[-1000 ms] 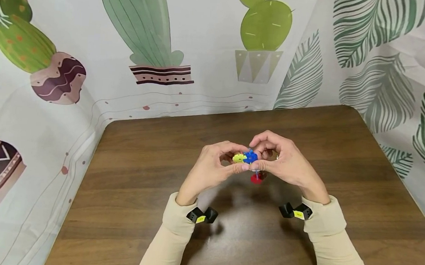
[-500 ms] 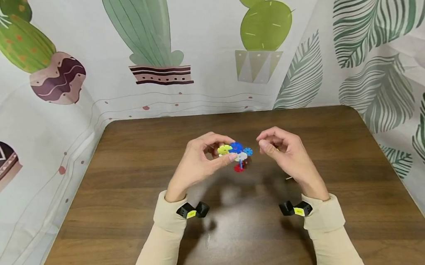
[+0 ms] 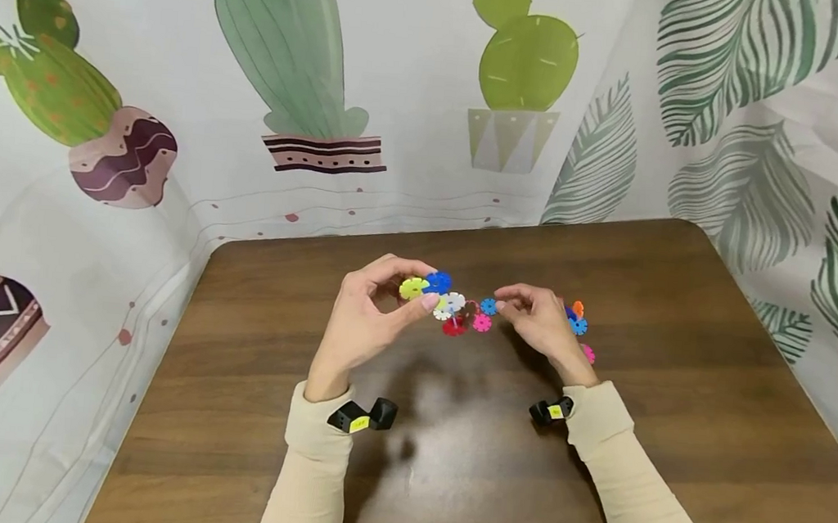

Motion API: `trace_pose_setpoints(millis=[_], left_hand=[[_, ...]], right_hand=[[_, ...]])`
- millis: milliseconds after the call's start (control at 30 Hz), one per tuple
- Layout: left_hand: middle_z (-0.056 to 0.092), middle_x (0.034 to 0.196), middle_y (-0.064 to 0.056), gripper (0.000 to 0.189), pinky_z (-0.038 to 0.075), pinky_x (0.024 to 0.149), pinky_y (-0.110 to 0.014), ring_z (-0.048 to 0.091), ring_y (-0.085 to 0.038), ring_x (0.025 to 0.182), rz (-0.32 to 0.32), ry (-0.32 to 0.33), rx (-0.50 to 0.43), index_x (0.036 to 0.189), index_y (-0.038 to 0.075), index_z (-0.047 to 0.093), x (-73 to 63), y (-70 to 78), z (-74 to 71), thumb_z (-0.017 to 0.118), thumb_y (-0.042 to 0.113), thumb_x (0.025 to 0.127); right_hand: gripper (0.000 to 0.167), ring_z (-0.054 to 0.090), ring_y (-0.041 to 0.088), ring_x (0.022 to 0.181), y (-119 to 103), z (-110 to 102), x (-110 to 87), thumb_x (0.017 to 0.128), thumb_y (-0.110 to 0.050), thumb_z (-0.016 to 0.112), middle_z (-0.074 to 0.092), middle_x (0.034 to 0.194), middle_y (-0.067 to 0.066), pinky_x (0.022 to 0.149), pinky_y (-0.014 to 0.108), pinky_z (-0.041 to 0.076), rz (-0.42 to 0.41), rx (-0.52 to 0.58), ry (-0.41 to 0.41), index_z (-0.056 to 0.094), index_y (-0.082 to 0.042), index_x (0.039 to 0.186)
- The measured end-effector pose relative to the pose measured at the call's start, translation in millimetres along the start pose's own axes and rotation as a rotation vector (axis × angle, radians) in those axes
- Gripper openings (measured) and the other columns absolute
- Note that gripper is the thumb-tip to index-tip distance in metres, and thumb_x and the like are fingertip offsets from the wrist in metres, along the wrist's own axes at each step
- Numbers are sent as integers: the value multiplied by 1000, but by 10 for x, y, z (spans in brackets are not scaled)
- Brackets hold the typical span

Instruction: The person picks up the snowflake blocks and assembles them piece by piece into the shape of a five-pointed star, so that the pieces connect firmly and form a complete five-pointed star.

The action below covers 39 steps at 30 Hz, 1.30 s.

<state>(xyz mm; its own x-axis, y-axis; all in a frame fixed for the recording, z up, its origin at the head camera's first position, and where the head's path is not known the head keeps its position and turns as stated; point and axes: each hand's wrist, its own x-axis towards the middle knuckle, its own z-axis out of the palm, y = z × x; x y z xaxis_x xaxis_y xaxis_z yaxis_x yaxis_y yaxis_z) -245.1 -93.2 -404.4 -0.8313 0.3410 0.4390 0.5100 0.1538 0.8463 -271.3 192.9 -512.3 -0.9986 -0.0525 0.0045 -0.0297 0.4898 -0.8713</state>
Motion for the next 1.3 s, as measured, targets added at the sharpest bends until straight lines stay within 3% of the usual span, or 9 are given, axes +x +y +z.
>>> trace_pose_setpoints(millis=[300,533,633,733,867,933,1100,1300], left_hand=[[74,103,5,25,54,72,-23,65,-17,84,-5,-15,5,116,25,79,-3,21,-4,84,21,92],[74,104,7,24,56,74,-24,65,-17,85,-29,-26,14,114,26,80,-11,37,3,85,22,91],[74,103,6,24,55,73,-24,64,-18,85,-30,-28,13,114,25,80,-7,49,10,85,22,91],[74,103,6,24,55,72,-23,63,-19,84,-29,-30,5,114,25,80,-7,52,14,85,22,91],[73,102,5,24,54,71,-23,63,-24,82,-31,-32,-9,113,25,80,-5,52,16,85,21,90],[73,102,5,25,53,71,-23,62,-26,82,-34,-31,-16,113,24,80,-3,51,17,85,20,90],[73,102,5,24,53,71,-22,62,-25,83,-43,-30,-18,113,23,80,-4,47,16,86,19,90],[73,102,6,24,53,70,-23,62,-23,83,-38,-32,-10,114,25,80,-5,56,4,85,21,90]], right_hand=[[33,58,18,69,210,211,135,103,-24,72,73,88,9,67,32,46,13,-181,56,74,-10,133],[37,43,18,57,191,273,158,100,-31,76,55,71,2,52,30,29,-27,-337,34,74,-15,133],[33,41,18,58,157,276,156,99,-30,77,53,72,2,52,30,26,-37,-370,33,76,-16,130],[30,47,22,66,142,271,145,99,-28,78,57,80,6,57,32,31,-12,-379,32,76,-15,126],[26,61,29,90,141,255,126,98,-24,79,67,102,13,76,42,47,28,-347,32,72,-12,120],[22,64,30,96,143,238,122,98,-21,79,71,107,14,83,44,50,31,-300,35,71,-10,116],[15,64,25,81,55,134,90,97,-14,79,74,99,16,73,34,50,5,-144,30,72,-6,108],[19,60,19,79,-251,-78,-7,97,-21,82,75,96,13,67,25,49,-29,-55,77,77,-6,107]])
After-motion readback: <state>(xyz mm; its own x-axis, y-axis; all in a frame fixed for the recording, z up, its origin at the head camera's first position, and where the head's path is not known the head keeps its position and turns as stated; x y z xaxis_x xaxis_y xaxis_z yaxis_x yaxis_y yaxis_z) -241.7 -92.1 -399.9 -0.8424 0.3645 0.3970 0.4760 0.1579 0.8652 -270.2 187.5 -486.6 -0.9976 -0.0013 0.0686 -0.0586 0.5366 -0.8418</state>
